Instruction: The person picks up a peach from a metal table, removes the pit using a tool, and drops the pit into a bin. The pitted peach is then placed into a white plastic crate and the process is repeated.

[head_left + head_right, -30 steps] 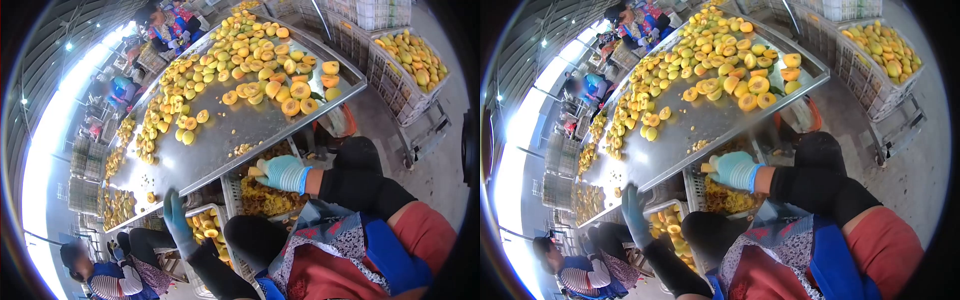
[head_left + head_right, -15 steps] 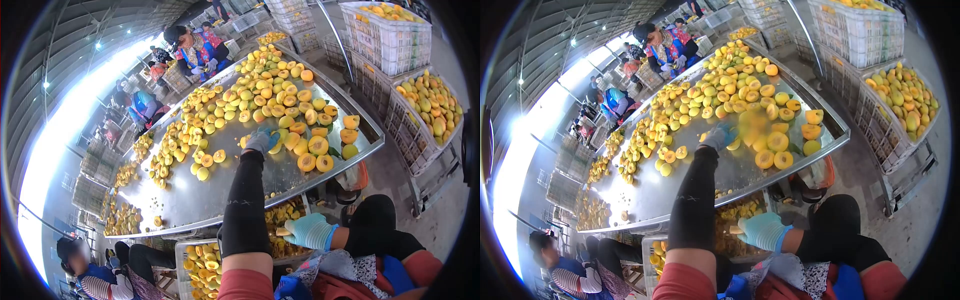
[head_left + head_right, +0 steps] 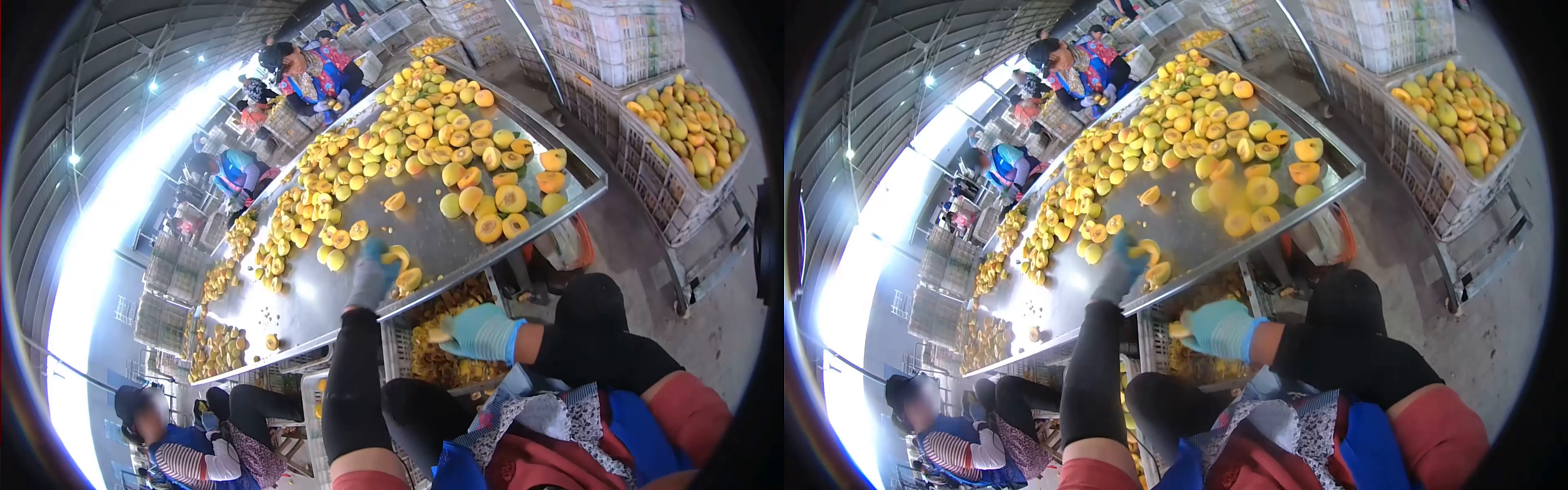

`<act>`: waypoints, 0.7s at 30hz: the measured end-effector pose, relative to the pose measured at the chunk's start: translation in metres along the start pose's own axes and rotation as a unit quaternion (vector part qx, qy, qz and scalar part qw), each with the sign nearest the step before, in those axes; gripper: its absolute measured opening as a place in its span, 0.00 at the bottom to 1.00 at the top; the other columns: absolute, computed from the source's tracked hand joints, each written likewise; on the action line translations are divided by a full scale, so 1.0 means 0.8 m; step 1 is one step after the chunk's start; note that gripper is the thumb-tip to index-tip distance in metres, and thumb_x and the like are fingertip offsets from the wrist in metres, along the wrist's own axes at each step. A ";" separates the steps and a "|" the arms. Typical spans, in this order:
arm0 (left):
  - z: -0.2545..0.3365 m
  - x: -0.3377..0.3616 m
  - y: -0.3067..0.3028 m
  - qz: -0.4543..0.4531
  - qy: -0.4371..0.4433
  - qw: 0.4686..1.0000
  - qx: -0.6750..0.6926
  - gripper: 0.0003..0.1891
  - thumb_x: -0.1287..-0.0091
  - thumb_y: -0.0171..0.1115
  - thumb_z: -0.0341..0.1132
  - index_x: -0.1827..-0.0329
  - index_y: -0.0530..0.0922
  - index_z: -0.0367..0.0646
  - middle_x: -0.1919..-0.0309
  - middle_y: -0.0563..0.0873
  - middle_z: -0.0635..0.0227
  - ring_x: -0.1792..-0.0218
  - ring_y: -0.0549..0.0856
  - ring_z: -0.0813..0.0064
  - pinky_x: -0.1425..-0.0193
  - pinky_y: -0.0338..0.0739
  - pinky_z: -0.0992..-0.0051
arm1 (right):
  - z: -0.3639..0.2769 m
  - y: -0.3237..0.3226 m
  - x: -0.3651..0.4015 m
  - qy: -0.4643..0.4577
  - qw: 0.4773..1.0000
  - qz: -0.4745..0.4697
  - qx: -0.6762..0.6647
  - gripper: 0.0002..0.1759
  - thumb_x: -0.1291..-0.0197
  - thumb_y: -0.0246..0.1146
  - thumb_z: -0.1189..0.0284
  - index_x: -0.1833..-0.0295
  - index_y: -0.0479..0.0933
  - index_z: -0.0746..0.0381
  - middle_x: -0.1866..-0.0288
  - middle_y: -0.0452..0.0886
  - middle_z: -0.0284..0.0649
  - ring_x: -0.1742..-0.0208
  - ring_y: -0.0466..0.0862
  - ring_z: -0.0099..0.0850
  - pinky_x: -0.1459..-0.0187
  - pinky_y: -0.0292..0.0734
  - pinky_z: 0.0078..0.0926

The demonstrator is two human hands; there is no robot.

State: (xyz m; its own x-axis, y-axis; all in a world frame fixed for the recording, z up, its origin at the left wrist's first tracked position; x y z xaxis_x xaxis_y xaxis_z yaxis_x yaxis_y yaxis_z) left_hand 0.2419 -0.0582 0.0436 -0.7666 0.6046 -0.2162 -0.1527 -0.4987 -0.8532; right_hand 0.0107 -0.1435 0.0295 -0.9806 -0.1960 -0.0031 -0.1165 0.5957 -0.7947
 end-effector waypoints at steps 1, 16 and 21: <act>-0.025 0.019 -0.022 0.049 -0.090 0.978 0.181 0.19 0.41 0.70 0.33 0.49 0.72 0.45 0.53 0.83 0.58 0.54 0.85 0.60 0.58 0.83 0.64 | -0.002 -0.005 -0.003 0.008 1.000 0.010 -0.017 0.21 0.35 0.57 0.52 0.55 0.75 0.60 0.66 0.84 0.52 0.63 0.85 0.52 0.60 0.78 0.50; 0.066 0.160 -0.028 0.139 -0.017 0.644 0.752 0.26 0.24 0.47 0.47 0.34 0.71 0.36 0.37 0.76 0.49 0.36 0.77 0.52 0.31 0.71 0.51 | -0.040 -0.004 -0.053 -0.074 0.957 0.241 -0.141 0.21 0.34 0.59 0.57 0.51 0.72 0.66 0.69 0.81 0.55 0.66 0.83 0.54 0.64 0.77 0.49; 0.050 0.158 -0.007 0.169 -0.015 0.586 0.792 0.20 0.26 0.51 0.45 0.42 0.76 0.39 0.44 0.80 0.51 0.42 0.80 0.55 0.37 0.76 0.50 | -0.032 0.011 -0.066 -0.027 0.966 0.210 -0.150 0.22 0.35 0.60 0.57 0.52 0.72 0.66 0.68 0.81 0.56 0.65 0.83 0.55 0.63 0.77 0.50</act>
State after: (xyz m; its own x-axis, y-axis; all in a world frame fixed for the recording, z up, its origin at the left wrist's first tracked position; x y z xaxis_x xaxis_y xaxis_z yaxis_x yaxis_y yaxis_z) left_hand 0.1208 -0.0042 0.0400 -0.9272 0.3050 -0.2173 -0.3581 -0.5526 0.7526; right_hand 0.0574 -0.1080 0.0377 -0.9425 0.0769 -0.3252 0.2418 0.8288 -0.5046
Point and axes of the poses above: each hand's wrist, its own x-axis away from the middle knuckle, its own y-axis out of the palm, z = x × y, the point moved 8 cm from there along -x, towards the middle knuckle
